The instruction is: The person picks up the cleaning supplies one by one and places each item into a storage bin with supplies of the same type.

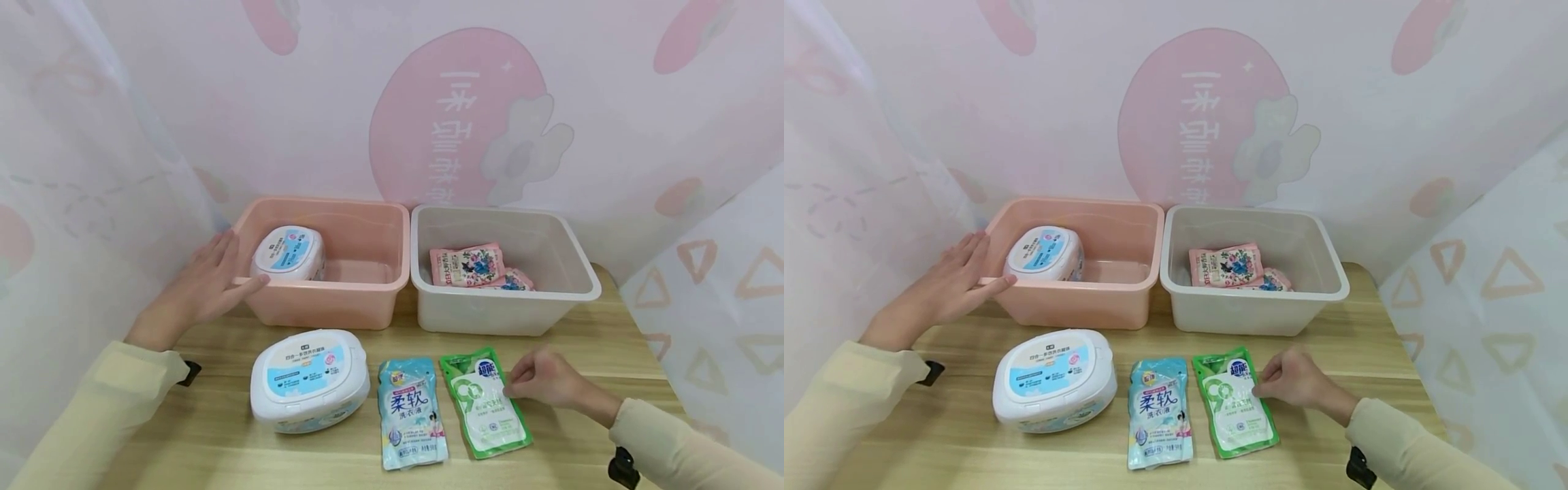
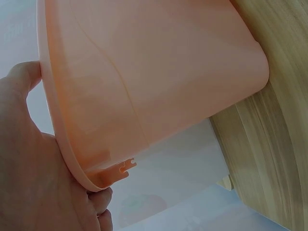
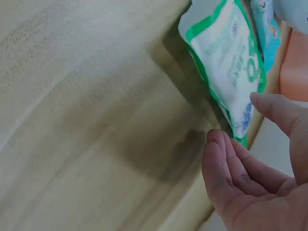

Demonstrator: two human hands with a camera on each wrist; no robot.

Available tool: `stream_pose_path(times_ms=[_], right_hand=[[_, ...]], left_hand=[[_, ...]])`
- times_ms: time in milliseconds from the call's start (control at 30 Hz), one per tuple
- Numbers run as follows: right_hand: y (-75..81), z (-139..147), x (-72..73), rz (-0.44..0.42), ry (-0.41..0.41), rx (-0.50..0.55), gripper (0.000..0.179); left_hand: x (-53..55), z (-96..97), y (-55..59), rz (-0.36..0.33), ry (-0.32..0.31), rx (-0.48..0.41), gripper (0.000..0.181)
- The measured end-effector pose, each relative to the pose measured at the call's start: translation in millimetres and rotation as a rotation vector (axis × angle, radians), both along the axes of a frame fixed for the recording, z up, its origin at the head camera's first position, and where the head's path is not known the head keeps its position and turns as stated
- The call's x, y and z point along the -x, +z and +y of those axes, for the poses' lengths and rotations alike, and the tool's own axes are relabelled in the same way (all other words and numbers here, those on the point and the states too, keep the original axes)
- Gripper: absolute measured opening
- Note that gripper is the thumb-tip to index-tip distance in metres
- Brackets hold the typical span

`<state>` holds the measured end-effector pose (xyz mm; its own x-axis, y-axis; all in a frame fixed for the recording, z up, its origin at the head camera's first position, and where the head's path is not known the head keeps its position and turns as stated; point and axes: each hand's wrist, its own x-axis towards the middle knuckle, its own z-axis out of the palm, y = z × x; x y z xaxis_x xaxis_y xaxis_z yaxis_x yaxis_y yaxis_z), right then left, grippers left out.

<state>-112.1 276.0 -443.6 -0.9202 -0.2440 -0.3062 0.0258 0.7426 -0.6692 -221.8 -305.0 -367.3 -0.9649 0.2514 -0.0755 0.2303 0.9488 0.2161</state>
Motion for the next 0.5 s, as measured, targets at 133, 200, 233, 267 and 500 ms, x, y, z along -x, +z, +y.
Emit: stream_pose_path(times_ms=[133, 200, 233, 267, 500], right_hand=[[-10.8, -4, -1.1, -0.025, -0.037, 0.002, 0.028], [-14.7, -6, -1.4, -0.018, -0.045, 0.000, 0.029], [-16.1, -7, -1.4, -0.014, -0.049, -0.004, 0.029], [-17.6, -9, -1.3, -0.012, -0.054, -0.012, 0.028], [-22.1, -20, 2.5, -0.029, -0.097, -0.075, 0.027]], left_hand=[[-0.7, 0.1, -0.4, 0.003, -0.001, -0.002, 0.110], [-0.8, 0.3, -0.5, 0.005, 0.000, -0.002, 0.109], [-0.8, 0.4, -0.6, 0.005, 0.001, 0.000, 0.109], [-0.8, 0.7, -0.7, 0.006, 0.001, 0.001, 0.109], [-0.5, 1.3, -0.4, 0.008, 0.008, -0.010, 0.110]])
